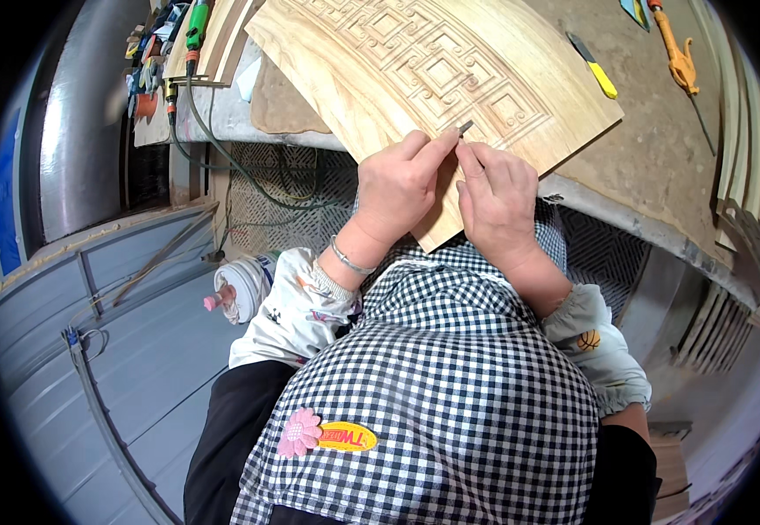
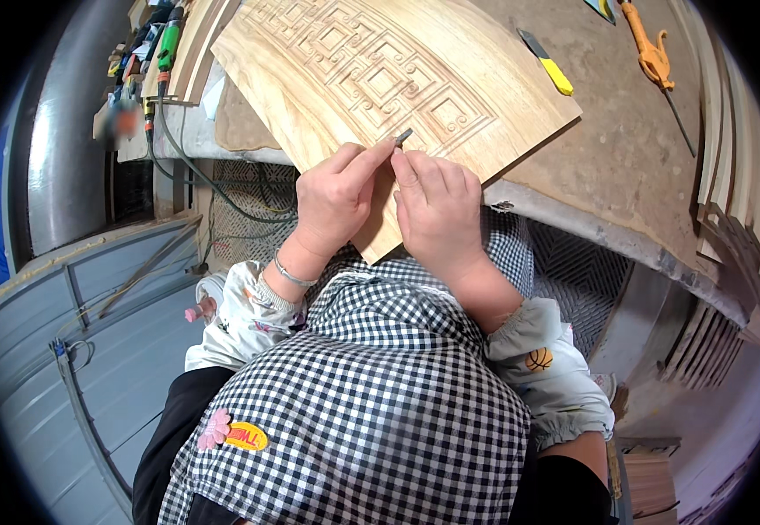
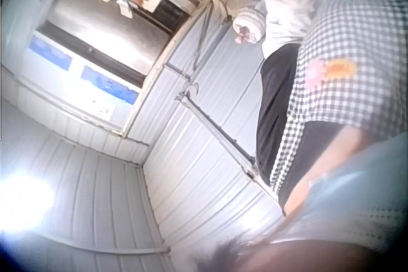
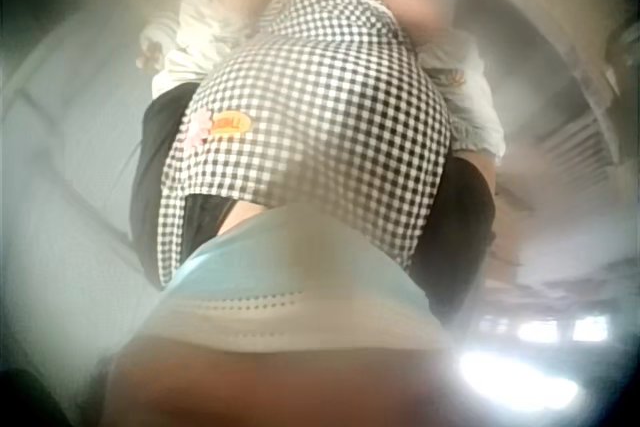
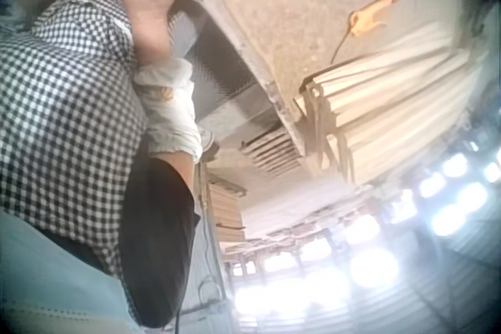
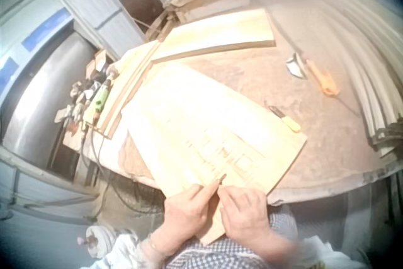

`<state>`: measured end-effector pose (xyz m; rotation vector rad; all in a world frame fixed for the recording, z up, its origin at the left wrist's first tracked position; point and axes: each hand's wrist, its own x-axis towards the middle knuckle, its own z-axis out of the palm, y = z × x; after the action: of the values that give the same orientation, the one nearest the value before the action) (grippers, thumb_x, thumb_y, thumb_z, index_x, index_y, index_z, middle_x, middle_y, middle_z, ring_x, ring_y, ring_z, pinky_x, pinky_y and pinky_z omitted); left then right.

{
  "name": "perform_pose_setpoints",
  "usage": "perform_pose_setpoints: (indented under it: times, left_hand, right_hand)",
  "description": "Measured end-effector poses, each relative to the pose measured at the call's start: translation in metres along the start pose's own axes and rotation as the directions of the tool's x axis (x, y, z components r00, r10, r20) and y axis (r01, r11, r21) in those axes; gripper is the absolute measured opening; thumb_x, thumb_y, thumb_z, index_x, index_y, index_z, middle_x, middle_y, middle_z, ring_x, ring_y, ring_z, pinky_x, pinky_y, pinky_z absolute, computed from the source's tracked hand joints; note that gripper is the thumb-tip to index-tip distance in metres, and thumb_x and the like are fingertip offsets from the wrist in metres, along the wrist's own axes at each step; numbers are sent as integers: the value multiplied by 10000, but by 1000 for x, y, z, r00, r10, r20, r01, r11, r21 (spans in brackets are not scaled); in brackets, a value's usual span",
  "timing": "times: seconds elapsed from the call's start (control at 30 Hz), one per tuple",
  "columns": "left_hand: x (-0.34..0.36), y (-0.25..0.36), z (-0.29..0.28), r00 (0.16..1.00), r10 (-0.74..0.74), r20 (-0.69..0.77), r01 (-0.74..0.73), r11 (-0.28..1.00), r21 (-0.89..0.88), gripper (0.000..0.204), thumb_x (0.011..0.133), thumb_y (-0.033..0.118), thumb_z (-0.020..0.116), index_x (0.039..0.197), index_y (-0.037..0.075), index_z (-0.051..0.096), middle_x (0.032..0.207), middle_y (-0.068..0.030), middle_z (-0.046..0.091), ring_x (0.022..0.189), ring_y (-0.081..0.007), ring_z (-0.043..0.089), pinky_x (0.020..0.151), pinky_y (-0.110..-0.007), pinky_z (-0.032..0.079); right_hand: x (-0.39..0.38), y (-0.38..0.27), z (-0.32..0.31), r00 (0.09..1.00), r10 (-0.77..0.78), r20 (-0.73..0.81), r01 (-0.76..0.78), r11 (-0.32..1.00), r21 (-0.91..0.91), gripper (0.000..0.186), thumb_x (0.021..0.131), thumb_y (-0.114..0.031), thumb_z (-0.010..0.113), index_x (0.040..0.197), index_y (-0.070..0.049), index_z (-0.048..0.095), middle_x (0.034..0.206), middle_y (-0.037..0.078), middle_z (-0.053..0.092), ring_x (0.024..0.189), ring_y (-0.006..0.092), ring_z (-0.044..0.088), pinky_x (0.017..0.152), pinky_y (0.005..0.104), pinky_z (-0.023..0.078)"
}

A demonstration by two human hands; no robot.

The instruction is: The person carves a geometric pattern into a wooden board using a chisel and a mallet. They occasionally use sandpaper to smooth the carved areas and wipe away wood shavings.

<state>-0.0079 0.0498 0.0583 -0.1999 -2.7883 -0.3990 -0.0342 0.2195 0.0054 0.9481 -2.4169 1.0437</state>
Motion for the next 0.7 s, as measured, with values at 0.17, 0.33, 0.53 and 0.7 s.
perform_pose_setpoints:
  times: [0.17, 0.33, 0.53, 0.7]
  left_hand:
    - [8, -1, 4, 957, -110, -269, 31, 959, -281, 428, 890, 27, 698, 1296, 158, 734, 935, -37, 727, 744, -248, 719, 625, -326, 572]
    - [21, 17, -4, 988, -131, 79, 142, 978, -154, 343, 926, 53, 680, 1251, 154, 727, 927, -72, 737, 789, -278, 739, 644, -367, 586]
    - [41, 25, 0, 987, -100, 126, 107, 993, -47, 300, 937, 96, 678, 1228, 147, 728, 860, -80, 699, 717, -290, 706, 597, -397, 569]
    - [42, 26, 20, 997, -71, 40, 74, 994, -79, 303, 936, 79, 674, 1229, 135, 729, 852, -81, 679, 702, -308, 696, 576, -416, 565]
  right_hand:
    - [-2, -1, 0, 1000, 16, -23, -15, 999, 36, 610, 866, -158, 725, 1449, -53, 577, 1322, 94, 605, 1133, 264, 603, 978, 437, 442]
    - [-6, 1, 5, 994, 64, -83, -59, 996, 65, 677, 835, -122, 739, 1479, -57, 541, 1376, 123, 560, 1247, 318, 552, 1039, 463, 435]
    - [-1, 3, -4, 987, 142, -72, -143, 990, 4, 685, 784, -85, 710, 1449, -44, 552, 1374, 129, 553, 1280, 331, 531, 1070, 481, 411]
    - [-5, 9, -1, 988, 141, -57, -142, 990, -19, 656, 789, -148, 718, 1420, -44, 569, 1371, 124, 559, 1281, 334, 527, 1063, 489, 403]
